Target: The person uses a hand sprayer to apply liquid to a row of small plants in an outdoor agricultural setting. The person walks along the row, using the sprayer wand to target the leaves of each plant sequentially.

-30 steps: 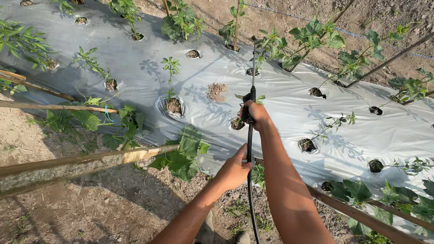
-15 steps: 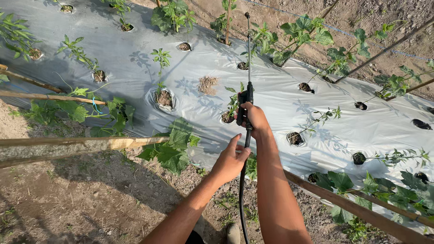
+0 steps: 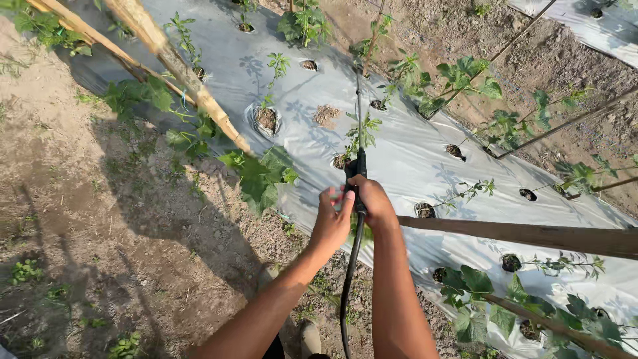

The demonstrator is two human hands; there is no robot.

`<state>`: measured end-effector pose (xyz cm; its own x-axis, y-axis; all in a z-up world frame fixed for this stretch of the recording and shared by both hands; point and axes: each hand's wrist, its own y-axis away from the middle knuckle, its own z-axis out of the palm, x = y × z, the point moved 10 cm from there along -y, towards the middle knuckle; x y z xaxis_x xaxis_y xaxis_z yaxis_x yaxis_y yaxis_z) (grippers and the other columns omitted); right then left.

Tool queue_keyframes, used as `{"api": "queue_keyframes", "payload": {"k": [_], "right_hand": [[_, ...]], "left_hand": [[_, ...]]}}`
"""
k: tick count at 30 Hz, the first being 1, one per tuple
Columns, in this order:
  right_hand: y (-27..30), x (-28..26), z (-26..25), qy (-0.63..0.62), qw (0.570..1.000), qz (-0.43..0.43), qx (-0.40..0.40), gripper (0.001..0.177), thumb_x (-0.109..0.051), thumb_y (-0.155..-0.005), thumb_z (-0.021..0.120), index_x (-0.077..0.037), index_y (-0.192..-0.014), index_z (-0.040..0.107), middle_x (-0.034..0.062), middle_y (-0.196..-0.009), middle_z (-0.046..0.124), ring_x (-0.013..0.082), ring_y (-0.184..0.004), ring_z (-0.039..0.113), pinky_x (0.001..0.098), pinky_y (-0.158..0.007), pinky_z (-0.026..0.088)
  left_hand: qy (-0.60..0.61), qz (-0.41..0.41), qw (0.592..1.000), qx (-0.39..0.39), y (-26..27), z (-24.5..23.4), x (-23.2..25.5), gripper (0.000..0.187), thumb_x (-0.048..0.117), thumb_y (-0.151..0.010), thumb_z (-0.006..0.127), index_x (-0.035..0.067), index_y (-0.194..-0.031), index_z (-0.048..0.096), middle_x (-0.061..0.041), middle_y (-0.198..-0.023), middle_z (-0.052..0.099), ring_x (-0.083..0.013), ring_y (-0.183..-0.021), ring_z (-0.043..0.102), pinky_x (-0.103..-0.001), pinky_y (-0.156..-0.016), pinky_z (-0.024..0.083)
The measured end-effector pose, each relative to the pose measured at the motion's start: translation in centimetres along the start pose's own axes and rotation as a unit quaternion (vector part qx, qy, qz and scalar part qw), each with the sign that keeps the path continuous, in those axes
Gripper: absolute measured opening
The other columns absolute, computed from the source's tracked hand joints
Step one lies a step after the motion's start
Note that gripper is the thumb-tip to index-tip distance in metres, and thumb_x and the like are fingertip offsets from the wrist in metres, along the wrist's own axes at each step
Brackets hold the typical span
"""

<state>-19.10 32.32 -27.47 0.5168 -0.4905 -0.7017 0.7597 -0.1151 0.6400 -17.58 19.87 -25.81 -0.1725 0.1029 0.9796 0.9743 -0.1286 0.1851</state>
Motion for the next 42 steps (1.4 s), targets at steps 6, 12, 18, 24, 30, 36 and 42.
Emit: {"api": "queue_keyframes", "payload": {"k": [6, 12, 18, 24, 30, 36, 42], "right_hand": [[12.1, 3.7, -3.8, 0.247, 0.966, -0.072, -0.019, 0.034, -0.024, -0.095, 0.061, 0.010, -0.093, 0.066, 0.0124, -0.077, 0.061, 0.0216, -0.060, 0.055, 0.0390, -0.053, 0.047], [23.2, 7.6, -6.5, 0.318, 0.948, 0.002, -0.015, 0.029, -0.022, -0.092, 0.059, 0.006, -0.093, 0.068, 0.0114, -0.074, 0.068, 0.0207, -0.058, 0.064, 0.0346, -0.053, 0.057], [26.7, 7.8, -8.0, 0.459, 0.888, 0.038, 0.006, 0.035, -0.025, -0.095, 0.058, 0.008, -0.090, 0.066, 0.0105, -0.070, 0.067, 0.0210, -0.055, 0.063, 0.0355, -0.052, 0.055], [31.5, 6.9, -8.5, 0.527, 0.845, 0.088, 0.029, 0.034, -0.028, -0.096, 0.055, 0.003, -0.093, 0.069, 0.0086, -0.075, 0.066, 0.0176, -0.059, 0.062, 0.0331, -0.056, 0.056], [38.2, 5.4, -10.2, 0.431, 0.896, 0.079, 0.065, 0.028, -0.019, -0.091, 0.063, 0.004, -0.105, 0.072, 0.0139, -0.092, 0.076, 0.0207, -0.077, 0.075, 0.0367, -0.064, 0.063], [43.6, 7.4, -12.7, 0.365, 0.930, 0.028, 0.036, 0.030, -0.019, -0.093, 0.060, 0.001, -0.114, 0.069, 0.0118, -0.097, 0.078, 0.0258, -0.075, 0.076, 0.0387, -0.068, 0.062], [48.3, 10.1, -18.6, 0.369, 0.929, -0.010, -0.010, 0.027, -0.014, -0.092, 0.061, 0.005, -0.112, 0.066, 0.0195, -0.079, 0.071, 0.0236, -0.065, 0.068, 0.0370, -0.060, 0.055]], "left_hand": [[0.005, 0.003, 1.000, 0.028, 10.2, -0.2, 1.2, 0.077, 0.056, -0.101, 0.057, -0.006, -0.143, 0.039, -0.016, -0.112, 0.064, -0.0219, -0.094, 0.064, -0.034, -0.079, 0.053], [0.088, -0.132, 0.985, -0.068, 19.8, 3.0, -0.2, 0.068, 0.054, -0.096, 0.056, 0.005, -0.142, 0.042, -0.007, -0.094, 0.067, -0.0136, -0.068, 0.065, -0.030, -0.054, 0.054], [0.121, -0.186, 0.968, -0.121, 23.7, 5.2, -2.2, 0.058, 0.044, -0.098, 0.060, 0.002, -0.137, 0.050, -0.007, -0.090, 0.068, -0.0138, -0.069, 0.064, -0.029, -0.057, 0.052], [0.209, -0.209, 0.945, -0.141, 27.4, 6.3, -1.3, 0.053, 0.039, -0.097, 0.063, 0.004, -0.134, 0.050, -0.003, -0.092, 0.068, -0.0086, -0.077, 0.067, -0.026, -0.066, 0.056], [0.200, -0.086, 0.967, -0.134, 31.3, 6.7, 3.8, 0.058, 0.036, -0.097, 0.067, -0.002, -0.135, 0.044, -0.007, -0.091, 0.068, -0.0125, -0.078, 0.069, -0.028, -0.065, 0.054], [0.217, -0.041, 0.973, -0.064, 35.8, 5.7, 6.9, 0.064, 0.038, -0.099, 0.065, 0.001, -0.140, 0.033, -0.007, -0.075, 0.066, -0.0118, -0.067, 0.064, -0.027, -0.060, 0.051], [0.279, -0.019, 0.959, -0.035, 42.1, 8.7, 6.7, 0.046, 0.038, -0.103, 0.058, 0.003, -0.129, 0.045, 0.000, -0.069, 0.063, -0.0084, -0.059, 0.058, -0.024, -0.051, 0.043]]}}
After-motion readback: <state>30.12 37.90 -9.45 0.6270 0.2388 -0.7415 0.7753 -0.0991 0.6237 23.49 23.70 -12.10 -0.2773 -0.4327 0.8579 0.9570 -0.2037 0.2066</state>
